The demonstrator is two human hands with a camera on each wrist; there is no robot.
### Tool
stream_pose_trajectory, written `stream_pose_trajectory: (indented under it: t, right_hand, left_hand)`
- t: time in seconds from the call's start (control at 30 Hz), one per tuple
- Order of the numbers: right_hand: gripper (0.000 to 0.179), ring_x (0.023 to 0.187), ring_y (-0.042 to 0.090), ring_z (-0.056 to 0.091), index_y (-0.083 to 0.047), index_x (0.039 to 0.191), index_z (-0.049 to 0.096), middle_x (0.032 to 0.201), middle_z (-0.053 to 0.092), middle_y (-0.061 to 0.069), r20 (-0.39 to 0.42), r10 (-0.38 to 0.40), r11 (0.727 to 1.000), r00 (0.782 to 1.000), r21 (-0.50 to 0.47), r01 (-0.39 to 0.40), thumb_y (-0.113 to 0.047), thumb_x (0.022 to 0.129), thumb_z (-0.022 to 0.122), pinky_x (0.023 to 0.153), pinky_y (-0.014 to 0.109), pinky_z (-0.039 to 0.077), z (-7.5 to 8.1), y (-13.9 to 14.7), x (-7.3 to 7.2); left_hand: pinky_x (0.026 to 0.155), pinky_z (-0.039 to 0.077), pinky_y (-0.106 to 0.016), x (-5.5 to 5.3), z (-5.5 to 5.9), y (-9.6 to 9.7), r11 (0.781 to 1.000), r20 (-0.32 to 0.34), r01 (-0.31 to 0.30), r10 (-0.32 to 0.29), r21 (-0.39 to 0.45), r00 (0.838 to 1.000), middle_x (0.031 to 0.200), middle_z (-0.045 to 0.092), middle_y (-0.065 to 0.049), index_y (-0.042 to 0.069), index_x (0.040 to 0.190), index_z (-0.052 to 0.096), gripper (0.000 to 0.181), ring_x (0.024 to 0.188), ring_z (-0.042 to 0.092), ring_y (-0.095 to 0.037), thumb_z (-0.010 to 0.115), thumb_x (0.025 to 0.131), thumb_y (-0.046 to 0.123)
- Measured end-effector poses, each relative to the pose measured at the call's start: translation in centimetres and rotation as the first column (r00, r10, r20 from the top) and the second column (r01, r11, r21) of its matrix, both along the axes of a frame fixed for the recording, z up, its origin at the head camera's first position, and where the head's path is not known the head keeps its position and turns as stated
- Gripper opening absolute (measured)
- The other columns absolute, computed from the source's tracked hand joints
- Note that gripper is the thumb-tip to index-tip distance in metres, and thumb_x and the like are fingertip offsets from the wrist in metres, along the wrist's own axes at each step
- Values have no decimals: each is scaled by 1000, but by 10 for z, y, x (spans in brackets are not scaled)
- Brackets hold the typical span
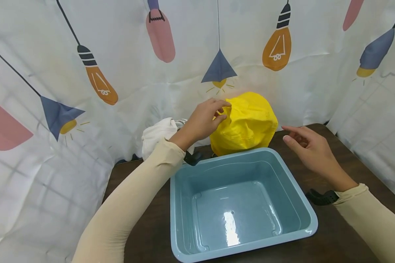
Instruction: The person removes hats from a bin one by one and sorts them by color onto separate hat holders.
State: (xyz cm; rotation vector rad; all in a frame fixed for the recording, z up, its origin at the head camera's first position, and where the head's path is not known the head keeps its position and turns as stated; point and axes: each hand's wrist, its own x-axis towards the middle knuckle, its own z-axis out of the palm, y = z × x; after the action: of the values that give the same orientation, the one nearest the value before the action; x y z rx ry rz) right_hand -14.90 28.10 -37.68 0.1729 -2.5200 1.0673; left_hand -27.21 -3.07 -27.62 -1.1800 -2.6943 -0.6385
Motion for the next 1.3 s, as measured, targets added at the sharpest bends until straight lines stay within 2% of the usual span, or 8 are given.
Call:
stream_pose_trajectory:
  t: [0.13,0.23,0.43,0.7,0.83,1.1,1.3]
  right_hand:
    - [39,74,3,50,-19,135,68,92,59,-4,-155,-13,1000,988,17,16,-23,97,73,62,11,41,0,-7,-19]
    - [41,72,0,50,-15,133,70,89,59,0,-218,-37,999,975,16,42,-20,93,77,62,9,40,-3,-13,-31]
    - [42,74,0,49,-16,130,72,86,58,3,-271,-84,996,959,-24,81,-21,89,82,62,12,37,-8,-20,-49]
    - [31,76,3,49,-11,119,77,85,57,5,-298,-123,992,947,-76,105,-18,89,81,66,11,39,-16,-23,-60]
    - [25,79,2,49,-6,113,78,87,59,8,-299,-135,989,945,-97,111,-18,92,78,70,9,40,-17,-26,-65]
    - [23,81,1,52,-2,106,79,90,61,7,-250,-160,982,955,-134,130,-22,94,75,72,13,41,-22,-29,-74]
    - [29,89,20,58,-5,110,78,98,63,10,-121,-147,986,982,-93,136,-30,97,72,76,22,44,-25,-27,-77]
  left_hand:
    - [84,52,-26,-4,-3,1,998,-122,28,-34,-52,992,120,55,-8,22,147,56,47,92,57,-19,65,101,19]
    - [78,50,-28,-7,-2,5,997,-183,33,-46,-74,982,118,53,-7,26,147,57,46,85,54,-20,64,101,22]
    - [76,49,-28,-15,1,13,997,-205,33,-48,-75,978,112,54,-5,28,139,65,39,86,53,-19,64,101,25]
    - [76,50,-26,-21,2,16,994,-233,59,-79,-92,969,109,59,-4,26,129,72,31,88,54,-17,67,99,23]
    - [79,51,-28,-23,6,15,995,-241,47,-67,-88,968,112,62,-4,25,125,75,27,91,56,-18,67,99,24]
    - [80,52,-31,-29,7,12,994,-267,-57,31,-90,963,114,63,-2,23,122,77,25,92,61,-19,67,99,26]
    - [74,47,-34,-33,1,9,988,-292,-109,73,-107,954,108,62,1,25,116,79,21,87,59,-17,68,98,26]
